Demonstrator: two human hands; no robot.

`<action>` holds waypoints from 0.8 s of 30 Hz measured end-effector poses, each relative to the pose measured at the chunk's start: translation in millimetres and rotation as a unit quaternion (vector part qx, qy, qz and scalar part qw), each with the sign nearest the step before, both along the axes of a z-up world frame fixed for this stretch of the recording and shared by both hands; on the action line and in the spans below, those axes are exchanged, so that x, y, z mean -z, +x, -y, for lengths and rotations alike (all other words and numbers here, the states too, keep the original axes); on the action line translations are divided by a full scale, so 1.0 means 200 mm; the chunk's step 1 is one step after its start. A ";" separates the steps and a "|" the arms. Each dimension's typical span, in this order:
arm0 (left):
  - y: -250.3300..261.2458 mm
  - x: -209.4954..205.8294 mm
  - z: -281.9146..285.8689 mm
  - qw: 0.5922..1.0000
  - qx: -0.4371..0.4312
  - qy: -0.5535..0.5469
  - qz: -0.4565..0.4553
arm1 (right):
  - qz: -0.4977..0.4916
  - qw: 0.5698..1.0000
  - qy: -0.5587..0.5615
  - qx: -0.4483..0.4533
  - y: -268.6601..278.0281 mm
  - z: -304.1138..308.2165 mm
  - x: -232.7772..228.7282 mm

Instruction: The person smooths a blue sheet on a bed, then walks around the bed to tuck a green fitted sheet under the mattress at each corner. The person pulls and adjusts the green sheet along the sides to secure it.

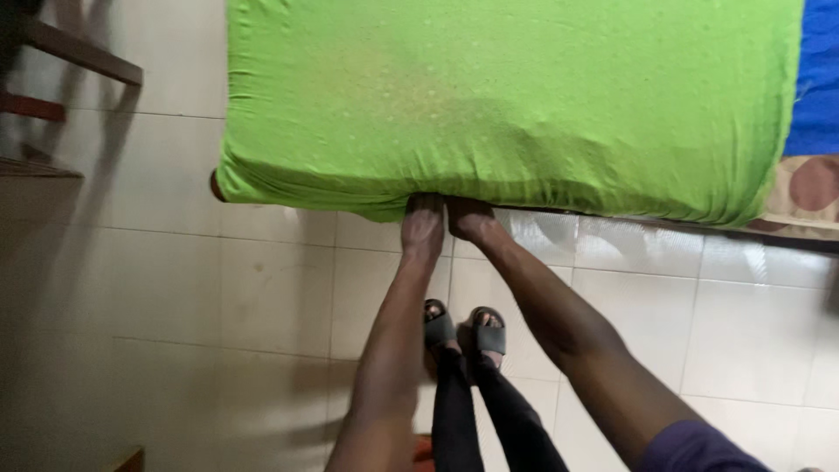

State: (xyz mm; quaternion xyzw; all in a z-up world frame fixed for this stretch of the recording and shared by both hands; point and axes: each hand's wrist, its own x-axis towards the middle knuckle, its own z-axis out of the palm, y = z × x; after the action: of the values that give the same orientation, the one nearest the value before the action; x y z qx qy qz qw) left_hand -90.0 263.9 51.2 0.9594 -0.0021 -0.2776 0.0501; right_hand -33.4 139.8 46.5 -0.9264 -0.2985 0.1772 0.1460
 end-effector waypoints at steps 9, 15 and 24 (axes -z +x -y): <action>0.40 0.35 0.02 0.999 -0.042 -0.014 -0.032 | 0.010 0.996 0.054 0.072 -0.30 0.10 -0.11; 0.43 0.43 -0.05 1.000 -0.010 -0.013 -0.026 | -0.073 0.992 0.017 0.106 -0.32 0.02 -0.17; 0.18 0.13 -0.17 0.993 0.074 -0.090 -0.004 | -0.186 0.970 -0.140 0.065 -0.13 -0.10 -0.15</action>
State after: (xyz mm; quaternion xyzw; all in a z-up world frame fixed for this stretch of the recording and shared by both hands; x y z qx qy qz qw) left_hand -54.0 298.2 25.3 0.9472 -0.0975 -0.2831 0.1152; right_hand -60.1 160.0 77.3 -0.9060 -0.1775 0.3761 0.0790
